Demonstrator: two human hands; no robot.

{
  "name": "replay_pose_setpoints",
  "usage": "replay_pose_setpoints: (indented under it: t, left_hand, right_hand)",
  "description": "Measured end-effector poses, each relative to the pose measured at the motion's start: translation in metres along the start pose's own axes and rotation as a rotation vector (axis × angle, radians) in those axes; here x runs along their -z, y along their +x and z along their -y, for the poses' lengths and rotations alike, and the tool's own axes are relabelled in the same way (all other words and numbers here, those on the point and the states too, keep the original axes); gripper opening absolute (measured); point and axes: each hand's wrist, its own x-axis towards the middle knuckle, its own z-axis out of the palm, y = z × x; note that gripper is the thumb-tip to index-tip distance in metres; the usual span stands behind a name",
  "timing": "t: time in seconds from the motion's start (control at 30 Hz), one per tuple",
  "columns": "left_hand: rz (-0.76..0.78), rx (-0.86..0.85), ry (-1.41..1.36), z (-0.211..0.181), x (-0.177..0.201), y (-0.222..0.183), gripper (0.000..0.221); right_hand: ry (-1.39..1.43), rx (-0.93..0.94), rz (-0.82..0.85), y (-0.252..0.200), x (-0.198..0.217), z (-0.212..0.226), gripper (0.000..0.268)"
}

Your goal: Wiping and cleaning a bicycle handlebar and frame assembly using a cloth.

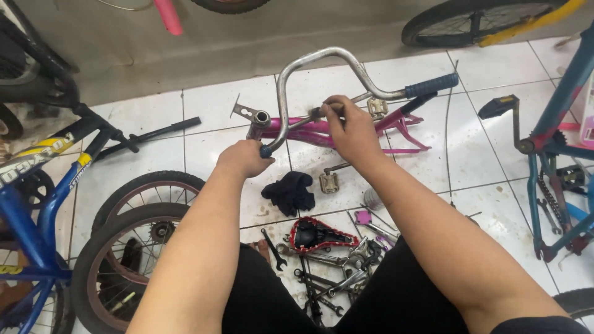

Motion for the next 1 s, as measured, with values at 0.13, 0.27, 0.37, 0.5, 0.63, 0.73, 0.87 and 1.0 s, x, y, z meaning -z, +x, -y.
replay_pose_setpoints:
  t: [0.13, 0.27, 0.37, 0.5, 0.63, 0.73, 0.87, 1.0]
  left_hand:
    - [-0.01, -0.001, -0.012, -0.001, 0.003, -0.002, 0.041]
    - [-0.01, -0.013, -0.003, 0.0, 0.006, -0.004, 0.043]
    - [0.002, -0.014, -0.017, 0.003, 0.0, 0.0, 0.043]
    - [0.015, -0.009, -0.031, 0.003, 0.003, 0.003, 0.044]
    - [0.018, -0.026, -0.043, 0.002, 0.003, -0.001, 0.043]
    - [0.031, -0.039, -0.035, 0.004, 0.002, 0.005, 0.045]
    - [0.033, -0.052, -0.013, 0.003, 0.005, 0.0, 0.044]
    - [0.052, -0.057, -0.009, 0.001, 0.008, -0.003, 0.047]
  right_hand:
    - [0.076, -0.045, 0.063, -0.009, -0.019, 0.023, 0.016]
    - [0.142, -0.037, 0.066, -0.01, -0.024, 0.023, 0.015]
    - [0.187, -0.066, 0.06, -0.013, -0.015, 0.03, 0.016]
    - [0.351, -0.159, 0.094, -0.022, -0.02, 0.058, 0.016]
    - [0.325, -0.318, 0.135, -0.009, -0.008, 0.053, 0.022]
    - [0.252, -0.282, 0.077, 0.01, 0.002, 0.016, 0.02]
    - [0.289, -0.096, -0.094, 0.019, 0.008, 0.004, 0.012]
    - [0.227, -0.03, 0.002, 0.013, -0.009, 0.012, 0.014]
